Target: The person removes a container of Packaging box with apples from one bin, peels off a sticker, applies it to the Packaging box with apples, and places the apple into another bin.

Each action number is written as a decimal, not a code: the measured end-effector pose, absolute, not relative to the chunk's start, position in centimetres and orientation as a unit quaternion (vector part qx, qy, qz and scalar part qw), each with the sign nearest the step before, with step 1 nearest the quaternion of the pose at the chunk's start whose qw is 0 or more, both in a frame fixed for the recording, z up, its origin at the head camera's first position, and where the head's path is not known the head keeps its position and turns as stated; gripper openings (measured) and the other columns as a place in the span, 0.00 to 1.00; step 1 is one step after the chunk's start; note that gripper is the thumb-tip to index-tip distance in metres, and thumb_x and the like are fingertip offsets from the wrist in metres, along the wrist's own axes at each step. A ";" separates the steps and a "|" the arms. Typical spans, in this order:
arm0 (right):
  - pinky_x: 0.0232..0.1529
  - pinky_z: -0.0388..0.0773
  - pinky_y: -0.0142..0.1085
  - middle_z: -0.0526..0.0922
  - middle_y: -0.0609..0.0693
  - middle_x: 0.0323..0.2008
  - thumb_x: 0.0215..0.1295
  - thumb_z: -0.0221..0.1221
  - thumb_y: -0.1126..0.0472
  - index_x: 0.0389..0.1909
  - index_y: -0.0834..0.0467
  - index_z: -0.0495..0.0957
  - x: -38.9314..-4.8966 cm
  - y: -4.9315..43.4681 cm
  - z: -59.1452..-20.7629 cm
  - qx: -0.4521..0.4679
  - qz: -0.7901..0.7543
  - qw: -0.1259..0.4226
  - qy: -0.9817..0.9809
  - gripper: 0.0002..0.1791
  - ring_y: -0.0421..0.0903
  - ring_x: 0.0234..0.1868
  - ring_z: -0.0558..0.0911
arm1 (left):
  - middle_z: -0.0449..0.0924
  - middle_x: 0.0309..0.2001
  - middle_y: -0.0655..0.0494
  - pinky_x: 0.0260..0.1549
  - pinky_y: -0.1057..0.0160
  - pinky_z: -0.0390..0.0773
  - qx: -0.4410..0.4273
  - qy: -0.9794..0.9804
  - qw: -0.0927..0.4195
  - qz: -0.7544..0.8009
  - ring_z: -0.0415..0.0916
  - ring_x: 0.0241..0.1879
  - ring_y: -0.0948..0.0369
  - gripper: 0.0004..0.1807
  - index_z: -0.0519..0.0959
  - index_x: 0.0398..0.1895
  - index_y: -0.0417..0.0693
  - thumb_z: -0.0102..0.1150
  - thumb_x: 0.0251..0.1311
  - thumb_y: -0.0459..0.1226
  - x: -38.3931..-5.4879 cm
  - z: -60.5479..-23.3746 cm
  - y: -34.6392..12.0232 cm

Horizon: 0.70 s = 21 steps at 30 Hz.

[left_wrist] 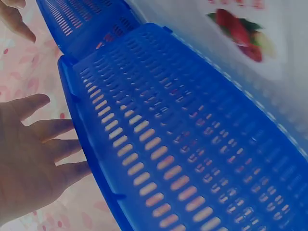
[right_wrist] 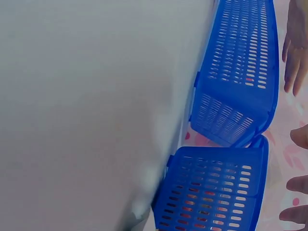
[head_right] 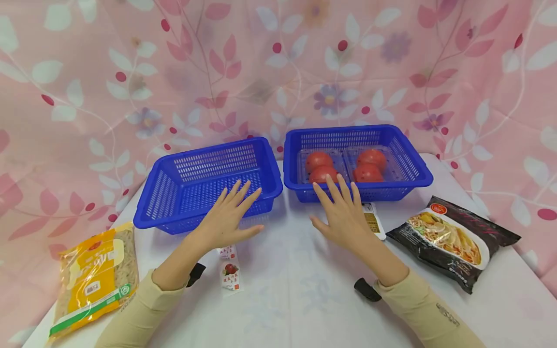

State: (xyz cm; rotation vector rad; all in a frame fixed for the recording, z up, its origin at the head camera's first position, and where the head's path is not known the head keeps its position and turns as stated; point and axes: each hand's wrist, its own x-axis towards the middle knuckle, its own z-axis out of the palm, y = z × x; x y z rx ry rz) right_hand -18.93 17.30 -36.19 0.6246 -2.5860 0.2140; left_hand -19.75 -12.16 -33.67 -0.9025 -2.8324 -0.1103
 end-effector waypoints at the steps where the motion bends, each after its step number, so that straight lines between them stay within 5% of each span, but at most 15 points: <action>1: 0.63 0.39 0.58 0.54 0.63 0.67 0.54 0.58 0.43 0.66 0.55 0.59 -19.0 17.3 -36.1 0.227 0.081 0.233 -0.942 0.40 0.59 0.69 0.42 | 0.39 0.72 0.47 0.64 0.47 0.33 -0.303 -0.949 0.077 -0.046 0.26 0.69 0.51 0.46 0.45 0.72 0.58 0.39 0.55 0.68 -19.9 -33.4 -11.8; 6: 0.62 0.40 0.60 0.54 0.63 0.67 0.56 0.58 0.44 0.66 0.56 0.59 -19.5 17.1 -35.7 0.233 0.091 0.227 -0.941 0.39 0.62 0.68 0.44 | 0.43 0.71 0.48 0.65 0.48 0.37 -0.290 -0.951 0.064 -0.087 0.33 0.70 0.51 0.45 0.47 0.72 0.59 0.34 0.55 0.69 -20.9 -32.4 -10.4; 21: 0.62 0.44 0.60 0.54 0.66 0.66 0.59 0.57 0.47 0.65 0.60 0.59 -21.2 17.2 -34.3 0.226 0.151 0.190 -0.943 0.37 0.66 0.66 0.48 | 0.56 0.68 0.49 0.60 0.49 0.58 -0.268 -0.953 0.068 -0.122 0.52 0.67 0.52 0.39 0.55 0.70 0.55 0.41 0.59 0.63 -24.4 -30.8 -7.6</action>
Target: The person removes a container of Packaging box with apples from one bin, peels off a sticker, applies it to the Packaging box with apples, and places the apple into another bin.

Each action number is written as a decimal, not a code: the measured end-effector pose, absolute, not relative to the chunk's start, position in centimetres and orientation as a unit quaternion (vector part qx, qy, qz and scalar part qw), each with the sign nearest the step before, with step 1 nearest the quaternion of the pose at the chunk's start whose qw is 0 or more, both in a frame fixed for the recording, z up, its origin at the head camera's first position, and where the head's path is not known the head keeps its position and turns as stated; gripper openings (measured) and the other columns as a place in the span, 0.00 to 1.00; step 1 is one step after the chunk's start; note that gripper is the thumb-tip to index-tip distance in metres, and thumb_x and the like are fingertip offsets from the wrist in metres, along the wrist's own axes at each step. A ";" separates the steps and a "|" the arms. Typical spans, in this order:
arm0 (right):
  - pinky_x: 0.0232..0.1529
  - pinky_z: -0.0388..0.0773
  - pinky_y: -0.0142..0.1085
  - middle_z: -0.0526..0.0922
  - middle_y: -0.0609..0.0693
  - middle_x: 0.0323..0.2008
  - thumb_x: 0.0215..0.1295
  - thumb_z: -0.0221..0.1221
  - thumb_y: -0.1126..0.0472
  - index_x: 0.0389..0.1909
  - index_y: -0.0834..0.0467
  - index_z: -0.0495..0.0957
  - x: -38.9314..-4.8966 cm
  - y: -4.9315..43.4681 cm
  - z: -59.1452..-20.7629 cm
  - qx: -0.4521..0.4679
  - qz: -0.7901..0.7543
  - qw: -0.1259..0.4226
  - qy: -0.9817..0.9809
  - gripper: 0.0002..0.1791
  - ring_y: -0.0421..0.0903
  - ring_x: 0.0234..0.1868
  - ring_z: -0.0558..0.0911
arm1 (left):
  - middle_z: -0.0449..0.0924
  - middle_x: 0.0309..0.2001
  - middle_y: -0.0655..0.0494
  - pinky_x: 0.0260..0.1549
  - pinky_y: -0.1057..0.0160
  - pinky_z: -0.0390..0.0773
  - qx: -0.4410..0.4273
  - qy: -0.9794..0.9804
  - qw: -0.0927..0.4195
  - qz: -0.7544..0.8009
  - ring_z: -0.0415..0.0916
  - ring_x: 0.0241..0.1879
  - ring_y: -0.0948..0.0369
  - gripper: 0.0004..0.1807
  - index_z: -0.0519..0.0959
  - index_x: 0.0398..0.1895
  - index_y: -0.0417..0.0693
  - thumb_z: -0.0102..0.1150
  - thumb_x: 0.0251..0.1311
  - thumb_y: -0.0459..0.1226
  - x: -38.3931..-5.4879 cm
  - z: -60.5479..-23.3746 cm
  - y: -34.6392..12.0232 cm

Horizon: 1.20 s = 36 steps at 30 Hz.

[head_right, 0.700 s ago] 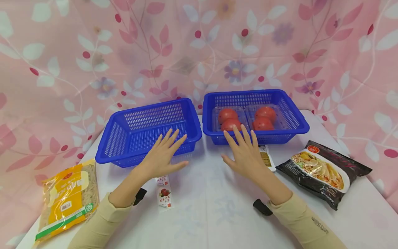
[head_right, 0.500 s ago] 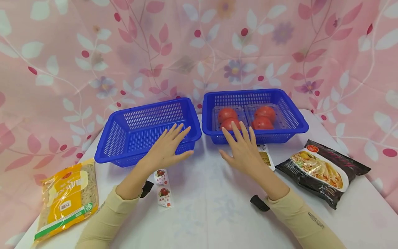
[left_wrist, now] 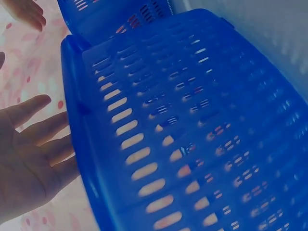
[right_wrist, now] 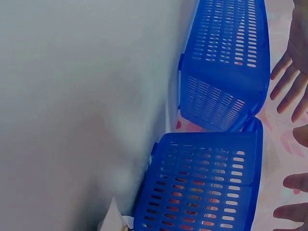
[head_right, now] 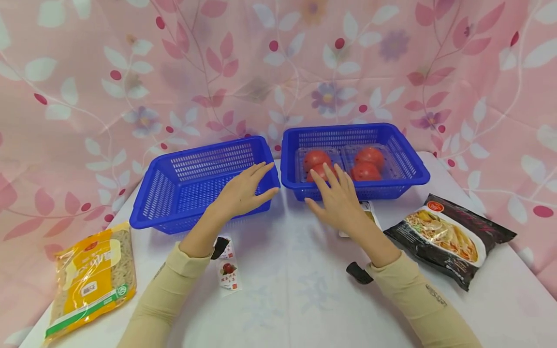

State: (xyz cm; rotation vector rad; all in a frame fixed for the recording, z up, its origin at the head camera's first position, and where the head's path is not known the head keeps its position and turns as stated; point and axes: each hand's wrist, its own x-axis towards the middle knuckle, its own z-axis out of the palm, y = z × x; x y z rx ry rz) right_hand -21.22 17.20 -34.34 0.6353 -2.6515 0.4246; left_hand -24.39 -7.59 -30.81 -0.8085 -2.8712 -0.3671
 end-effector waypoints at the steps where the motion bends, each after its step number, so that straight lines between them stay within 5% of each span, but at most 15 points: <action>1: 0.62 0.44 0.60 0.54 0.67 0.66 0.60 0.57 0.47 0.66 0.60 0.59 -21.4 17.2 -34.2 0.225 0.156 0.185 -0.944 0.37 0.66 0.66 0.48 | 0.57 0.67 0.49 0.60 0.48 0.59 -0.267 -0.953 0.067 -0.128 0.53 0.66 0.52 0.39 0.56 0.69 0.55 0.41 0.59 0.63 -24.6 -30.8 -7.5; 15: 0.59 0.48 0.64 0.49 0.69 0.66 0.67 0.46 0.45 0.68 0.62 0.51 -24.5 18.3 -32.3 0.178 0.226 0.100 -0.952 0.36 0.69 0.65 0.49 | 0.60 0.66 0.55 0.59 0.49 0.61 -0.270 -0.929 0.020 -0.252 0.55 0.65 0.55 0.29 0.60 0.67 0.56 0.45 0.65 0.51 -26.9 -31.5 -4.7; 26: 0.57 0.51 0.64 0.50 0.74 0.64 0.67 0.49 0.53 0.69 0.65 0.46 -27.3 19.1 -32.1 0.156 0.239 0.070 -0.956 0.37 0.74 0.62 0.52 | 0.66 0.61 0.49 0.57 0.60 0.64 -0.311 -0.902 0.058 -0.295 0.61 0.62 0.56 0.20 0.71 0.59 0.45 0.44 0.66 0.38 -28.1 -32.1 -1.3; 36: 0.59 0.50 0.62 0.48 0.74 0.64 0.66 0.48 0.56 0.68 0.68 0.44 -29.3 19.7 -32.7 0.120 0.251 0.028 -0.960 0.37 0.70 0.64 0.49 | 0.67 0.60 0.48 0.58 0.63 0.63 -0.310 -0.910 0.041 -0.274 0.61 0.62 0.57 0.21 0.69 0.60 0.43 0.45 0.65 0.37 -29.5 -32.4 1.1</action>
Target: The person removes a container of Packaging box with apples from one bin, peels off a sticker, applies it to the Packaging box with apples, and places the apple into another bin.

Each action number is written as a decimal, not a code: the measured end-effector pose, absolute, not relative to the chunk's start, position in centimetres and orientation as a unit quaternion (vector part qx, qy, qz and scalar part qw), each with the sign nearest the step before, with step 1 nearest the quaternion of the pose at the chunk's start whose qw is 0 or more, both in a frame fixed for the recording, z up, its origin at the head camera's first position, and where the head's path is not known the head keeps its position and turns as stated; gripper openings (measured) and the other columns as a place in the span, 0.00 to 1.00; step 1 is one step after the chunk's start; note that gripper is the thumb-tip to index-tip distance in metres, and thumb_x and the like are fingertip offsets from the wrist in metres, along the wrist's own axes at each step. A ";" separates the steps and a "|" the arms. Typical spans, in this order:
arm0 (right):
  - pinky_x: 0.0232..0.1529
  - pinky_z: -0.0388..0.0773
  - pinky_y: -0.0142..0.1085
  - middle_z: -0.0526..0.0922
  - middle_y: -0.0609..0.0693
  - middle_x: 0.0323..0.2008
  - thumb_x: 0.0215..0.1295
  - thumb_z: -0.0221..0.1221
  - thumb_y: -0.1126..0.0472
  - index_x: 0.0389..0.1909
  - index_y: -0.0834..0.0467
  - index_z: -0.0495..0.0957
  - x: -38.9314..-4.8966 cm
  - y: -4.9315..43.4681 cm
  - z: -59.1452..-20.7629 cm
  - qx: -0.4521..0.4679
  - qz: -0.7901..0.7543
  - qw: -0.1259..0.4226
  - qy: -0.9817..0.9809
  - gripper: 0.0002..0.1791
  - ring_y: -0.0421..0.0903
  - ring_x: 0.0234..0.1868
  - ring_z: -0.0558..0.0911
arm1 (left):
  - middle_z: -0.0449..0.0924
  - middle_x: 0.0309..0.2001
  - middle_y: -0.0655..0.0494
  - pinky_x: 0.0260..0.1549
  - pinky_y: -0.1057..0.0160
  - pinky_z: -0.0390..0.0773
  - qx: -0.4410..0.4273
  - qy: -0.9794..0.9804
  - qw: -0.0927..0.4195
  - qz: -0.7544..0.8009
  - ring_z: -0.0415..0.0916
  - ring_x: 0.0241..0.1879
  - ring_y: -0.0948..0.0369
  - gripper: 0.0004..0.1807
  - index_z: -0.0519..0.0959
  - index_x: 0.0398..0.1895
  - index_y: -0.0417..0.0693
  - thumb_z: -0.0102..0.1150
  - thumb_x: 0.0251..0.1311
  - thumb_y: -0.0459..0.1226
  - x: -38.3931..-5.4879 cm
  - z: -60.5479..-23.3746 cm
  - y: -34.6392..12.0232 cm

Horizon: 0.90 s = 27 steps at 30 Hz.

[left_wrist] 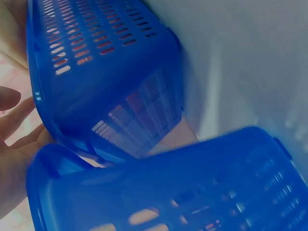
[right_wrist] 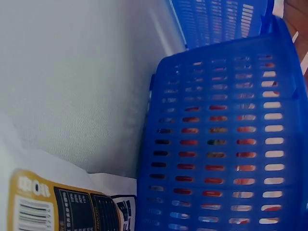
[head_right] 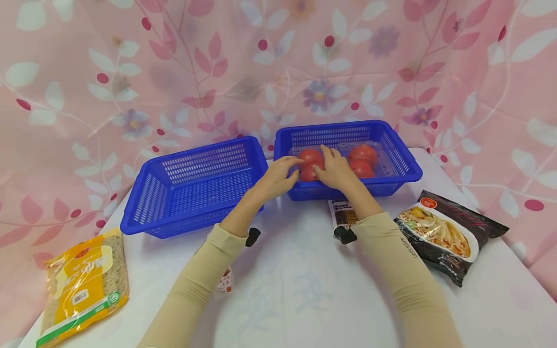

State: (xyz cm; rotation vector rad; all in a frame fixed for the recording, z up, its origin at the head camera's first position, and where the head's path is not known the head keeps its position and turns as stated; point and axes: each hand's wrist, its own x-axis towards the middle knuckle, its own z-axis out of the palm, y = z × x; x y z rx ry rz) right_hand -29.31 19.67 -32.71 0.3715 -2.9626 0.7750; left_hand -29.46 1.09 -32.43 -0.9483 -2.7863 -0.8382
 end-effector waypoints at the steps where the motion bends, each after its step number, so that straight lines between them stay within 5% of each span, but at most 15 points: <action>1: 0.60 0.49 0.62 0.48 0.74 0.64 0.66 0.48 0.55 0.68 0.68 0.44 -29.5 19.7 -32.7 0.117 0.252 0.024 -0.960 0.37 0.70 0.65 0.49 | 0.67 0.60 0.48 0.59 0.63 0.62 -0.309 -0.911 0.039 -0.269 0.61 0.62 0.57 0.21 0.69 0.60 0.42 0.45 0.65 0.37 -29.6 -32.4 1.2; 8: 0.60 0.49 0.61 0.49 0.73 0.65 0.68 0.46 0.54 0.68 0.69 0.45 -31.2 19.9 -33.0 0.098 0.253 -0.004 -0.963 0.36 0.68 0.65 0.48 | 0.66 0.60 0.45 0.59 0.60 0.62 -0.287 -0.925 0.018 -0.247 0.60 0.62 0.54 0.23 0.66 0.62 0.39 0.45 0.65 0.37 -30.6 -32.5 2.6; 15: 0.60 0.51 0.61 0.54 0.72 0.64 0.68 0.44 0.53 0.67 0.69 0.48 -32.2 20.2 -33.2 0.073 0.242 -0.027 -0.967 0.34 0.68 0.65 0.49 | 0.60 0.63 0.41 0.57 0.52 0.65 -0.271 -0.941 -0.009 -0.200 0.61 0.61 0.47 0.25 0.64 0.64 0.46 0.47 0.64 0.41 -31.1 -32.9 4.0; 27: 0.61 0.44 0.62 0.52 0.71 0.65 0.69 0.41 0.50 0.67 0.69 0.47 -33.3 20.4 -33.8 0.060 0.220 -0.070 -0.971 0.35 0.71 0.65 0.46 | 0.57 0.63 0.38 0.52 0.47 0.68 -0.142 -0.971 -0.051 -0.184 0.63 0.58 0.40 0.34 0.52 0.68 0.42 0.42 0.65 0.50 -31.8 -33.4 5.9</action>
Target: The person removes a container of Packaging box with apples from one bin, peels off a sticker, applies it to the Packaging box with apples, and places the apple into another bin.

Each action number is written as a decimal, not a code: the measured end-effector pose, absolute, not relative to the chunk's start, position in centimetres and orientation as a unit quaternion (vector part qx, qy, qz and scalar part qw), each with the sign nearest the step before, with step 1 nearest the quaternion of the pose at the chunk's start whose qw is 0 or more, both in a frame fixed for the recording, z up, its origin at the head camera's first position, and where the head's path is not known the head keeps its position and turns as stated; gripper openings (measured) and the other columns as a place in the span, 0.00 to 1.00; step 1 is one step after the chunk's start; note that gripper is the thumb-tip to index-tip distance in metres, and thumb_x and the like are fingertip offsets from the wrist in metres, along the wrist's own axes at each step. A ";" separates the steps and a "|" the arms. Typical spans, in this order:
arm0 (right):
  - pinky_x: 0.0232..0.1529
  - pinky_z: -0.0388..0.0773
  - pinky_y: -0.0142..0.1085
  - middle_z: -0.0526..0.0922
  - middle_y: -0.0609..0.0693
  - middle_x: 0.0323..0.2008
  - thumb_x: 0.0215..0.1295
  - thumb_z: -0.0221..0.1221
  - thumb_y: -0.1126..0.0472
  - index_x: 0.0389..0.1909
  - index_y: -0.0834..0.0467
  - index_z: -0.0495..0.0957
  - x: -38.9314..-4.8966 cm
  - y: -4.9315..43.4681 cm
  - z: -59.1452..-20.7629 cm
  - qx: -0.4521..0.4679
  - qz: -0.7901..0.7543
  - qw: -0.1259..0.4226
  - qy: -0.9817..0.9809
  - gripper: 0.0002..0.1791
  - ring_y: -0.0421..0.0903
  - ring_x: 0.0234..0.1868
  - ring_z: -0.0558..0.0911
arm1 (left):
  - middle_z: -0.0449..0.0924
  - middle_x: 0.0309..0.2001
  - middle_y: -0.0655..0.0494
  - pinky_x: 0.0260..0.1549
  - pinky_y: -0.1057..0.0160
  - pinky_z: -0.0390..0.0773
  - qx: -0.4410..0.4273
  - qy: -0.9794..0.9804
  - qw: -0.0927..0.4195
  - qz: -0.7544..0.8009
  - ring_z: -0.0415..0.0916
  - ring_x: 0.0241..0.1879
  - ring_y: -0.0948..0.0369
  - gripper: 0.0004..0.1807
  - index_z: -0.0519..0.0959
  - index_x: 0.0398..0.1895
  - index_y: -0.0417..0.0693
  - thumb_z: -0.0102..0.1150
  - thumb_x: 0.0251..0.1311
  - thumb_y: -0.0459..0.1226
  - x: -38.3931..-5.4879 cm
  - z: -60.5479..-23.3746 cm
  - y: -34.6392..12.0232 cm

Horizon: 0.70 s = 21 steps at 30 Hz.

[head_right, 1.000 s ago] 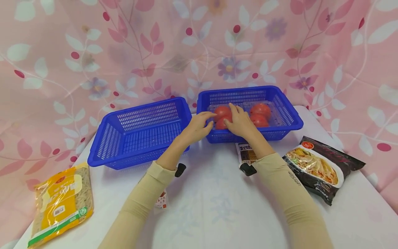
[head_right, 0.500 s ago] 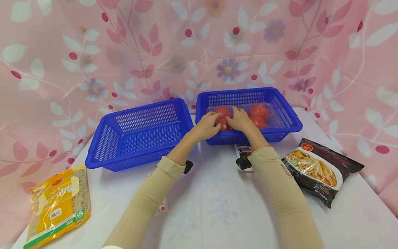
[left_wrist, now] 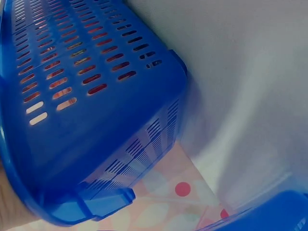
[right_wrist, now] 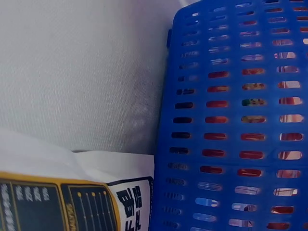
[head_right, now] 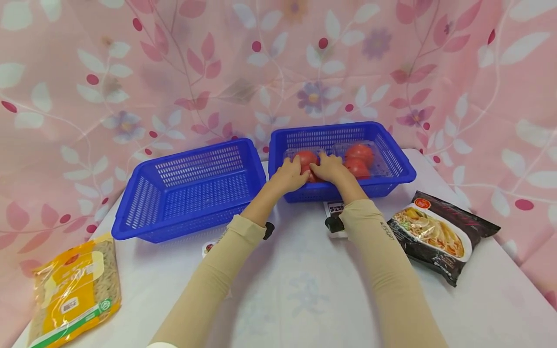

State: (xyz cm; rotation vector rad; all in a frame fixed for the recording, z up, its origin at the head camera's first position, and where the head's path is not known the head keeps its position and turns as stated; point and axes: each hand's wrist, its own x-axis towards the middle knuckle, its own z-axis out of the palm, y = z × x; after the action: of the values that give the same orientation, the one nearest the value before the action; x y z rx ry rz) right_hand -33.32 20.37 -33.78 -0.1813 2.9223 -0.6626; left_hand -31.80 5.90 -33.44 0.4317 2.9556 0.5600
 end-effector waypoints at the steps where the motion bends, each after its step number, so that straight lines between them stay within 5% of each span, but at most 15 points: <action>1: 0.61 0.44 0.62 0.52 0.72 0.65 0.69 0.40 0.49 0.67 0.69 0.48 -33.4 20.3 -33.8 -0.060 -0.217 0.073 0.972 0.35 0.71 0.65 0.46 | 0.56 0.63 0.38 0.52 0.47 0.68 0.133 0.973 0.054 0.183 0.63 0.58 0.40 0.35 0.50 0.69 0.42 0.42 0.65 0.50 -31.9 -33.5 6.0; 9: 0.61 0.47 0.60 0.53 0.72 0.64 0.70 0.40 0.48 0.68 0.69 0.47 -33.9 20.4 -33.8 -0.076 -0.213 0.076 0.971 0.36 0.68 0.66 0.48 | 0.48 0.68 0.38 0.55 0.48 0.66 0.079 0.977 0.089 0.179 0.61 0.61 0.45 0.41 0.45 0.70 0.39 0.41 0.64 0.54 -33.0 -34.0 6.8; 21: 0.62 0.46 0.61 0.50 0.71 0.66 0.69 0.40 0.48 0.68 0.69 0.45 -34.0 20.4 -34.1 -0.080 -0.225 0.085 0.967 0.37 0.67 0.67 0.46 | 0.45 0.69 0.38 0.56 0.44 0.62 0.070 0.971 0.123 0.194 0.53 0.64 0.41 0.42 0.43 0.72 0.47 0.42 0.62 0.57 -33.2 -34.3 6.8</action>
State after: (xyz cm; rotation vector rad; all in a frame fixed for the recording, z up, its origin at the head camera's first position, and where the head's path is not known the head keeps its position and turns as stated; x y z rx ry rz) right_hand -34.00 20.36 -34.08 -0.2383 2.8854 -0.6707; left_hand -33.22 6.79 -34.25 0.2042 2.8328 0.5648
